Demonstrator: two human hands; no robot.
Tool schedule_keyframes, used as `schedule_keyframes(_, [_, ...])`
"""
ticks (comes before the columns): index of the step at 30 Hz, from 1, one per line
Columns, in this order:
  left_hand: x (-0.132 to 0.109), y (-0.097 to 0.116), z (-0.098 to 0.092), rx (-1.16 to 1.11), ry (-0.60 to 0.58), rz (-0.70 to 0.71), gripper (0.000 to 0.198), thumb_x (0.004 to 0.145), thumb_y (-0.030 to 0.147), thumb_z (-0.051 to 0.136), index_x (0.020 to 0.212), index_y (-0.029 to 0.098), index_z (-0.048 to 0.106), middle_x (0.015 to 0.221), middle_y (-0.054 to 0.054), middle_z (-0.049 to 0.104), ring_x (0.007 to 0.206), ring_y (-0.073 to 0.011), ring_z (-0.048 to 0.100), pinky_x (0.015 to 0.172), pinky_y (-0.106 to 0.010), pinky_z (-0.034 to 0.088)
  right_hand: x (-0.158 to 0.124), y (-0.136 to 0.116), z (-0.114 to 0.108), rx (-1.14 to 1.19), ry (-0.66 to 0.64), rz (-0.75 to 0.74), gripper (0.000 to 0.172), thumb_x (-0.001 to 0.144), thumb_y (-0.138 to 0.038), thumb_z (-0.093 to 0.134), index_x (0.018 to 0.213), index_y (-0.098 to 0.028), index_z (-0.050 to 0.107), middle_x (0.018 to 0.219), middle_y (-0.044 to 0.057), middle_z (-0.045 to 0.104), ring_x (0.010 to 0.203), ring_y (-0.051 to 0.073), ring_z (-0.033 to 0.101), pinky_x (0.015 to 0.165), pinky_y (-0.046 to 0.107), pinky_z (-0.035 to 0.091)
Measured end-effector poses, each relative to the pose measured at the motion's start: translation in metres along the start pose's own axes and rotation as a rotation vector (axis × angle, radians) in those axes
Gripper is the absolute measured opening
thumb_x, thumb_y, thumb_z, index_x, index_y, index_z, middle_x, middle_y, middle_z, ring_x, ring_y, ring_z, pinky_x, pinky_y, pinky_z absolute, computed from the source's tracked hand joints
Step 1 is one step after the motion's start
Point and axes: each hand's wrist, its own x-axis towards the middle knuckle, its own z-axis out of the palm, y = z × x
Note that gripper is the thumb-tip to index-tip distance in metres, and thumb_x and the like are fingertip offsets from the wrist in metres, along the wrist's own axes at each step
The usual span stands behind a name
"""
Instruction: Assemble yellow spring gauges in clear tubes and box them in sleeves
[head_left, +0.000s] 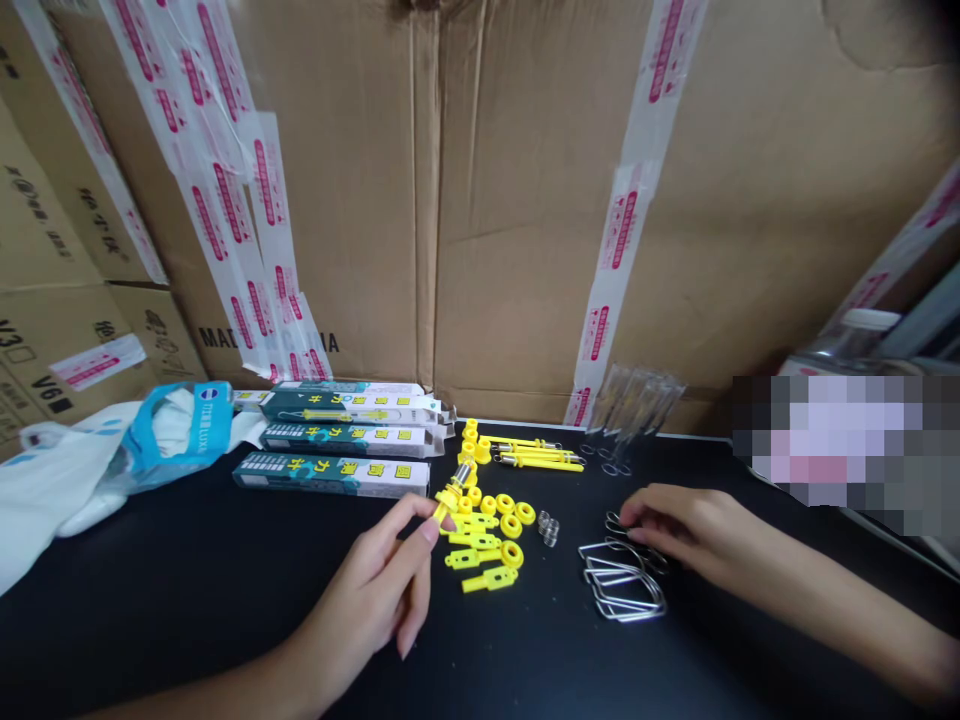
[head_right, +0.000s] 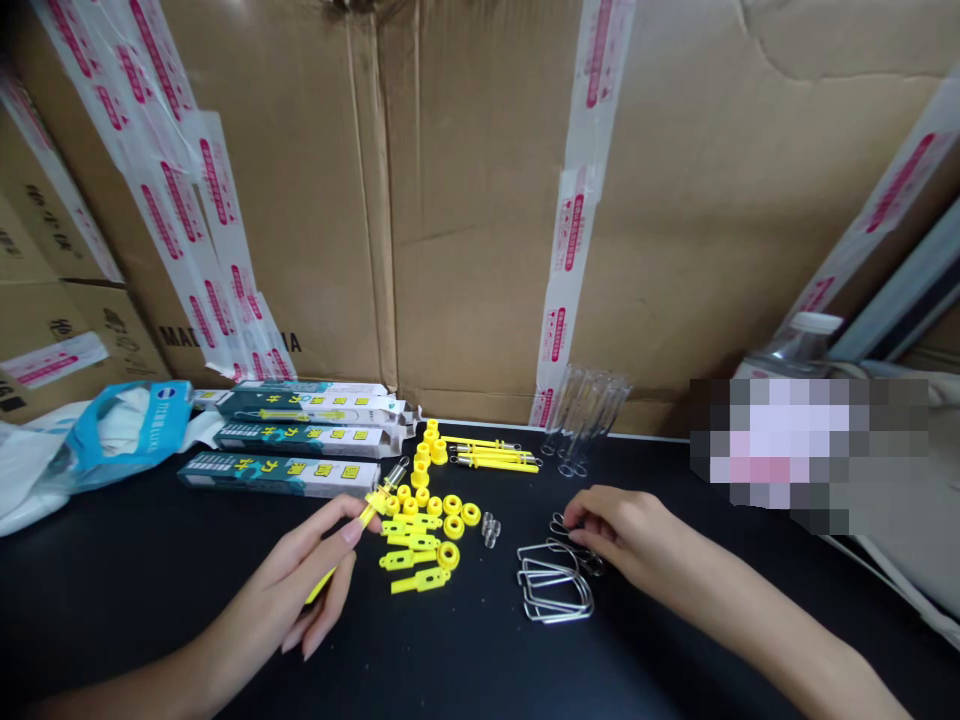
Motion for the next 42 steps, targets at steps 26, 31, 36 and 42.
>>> schedule_keyframes(26, [-0.002,0.007,0.000,0.022,0.018,-0.022,0.040,0.093,0.060,0.048,0.099,0.021,0.047,0.041,0.011,0.046,0.035,-0.0086,0.027,0.037,-0.020,0.023,0.001,0.002,-0.002,0.071,0.286,0.130,0.013,0.077,-0.015,0.043,0.083,-0.026,0.042,0.078,0.006,0.069,0.064,0.021,0.067,0.055,0.033,0.055])
schedule_keyframes(31, [-0.001,0.008,0.000,0.040,0.012,-0.034,0.042,0.092,0.061,0.048,0.100,0.020,0.046,0.041,0.011,0.046,0.035,-0.0085,0.026,0.037,-0.020,0.022,0.003,-0.003,0.006,0.030,0.273,0.087,0.012,0.076,-0.021,0.054,0.086,-0.025,0.048,0.086,0.008,0.069,0.061,0.020,0.063,0.057,0.033,0.053])
schedule_keyframes(36, [-0.001,0.005,0.000,0.046,0.016,-0.031,0.041,0.092,0.061,0.047,0.100,0.020,0.046,0.041,0.011,0.046,0.035,-0.0085,0.026,0.037,-0.020,0.022,0.007,0.003,0.012,0.033,0.243,0.060,0.023,0.084,-0.032,0.057,0.073,-0.028,0.037,0.069,0.002,0.069,0.051,0.017,0.059,0.050,0.029,0.049])
schedule_keyframes(42, [0.000,0.006,0.000,0.049,0.026,-0.025,0.039,0.093,0.060,0.048,0.098,0.021,0.047,0.044,0.010,0.047,0.038,-0.0086,0.029,0.039,-0.020,0.021,0.010,-0.013,0.012,0.014,0.335,0.035,0.028,0.083,-0.033,0.059,0.072,-0.029,0.033,0.072,0.002,0.067,0.053,0.017,0.058,0.053,0.031,0.049])
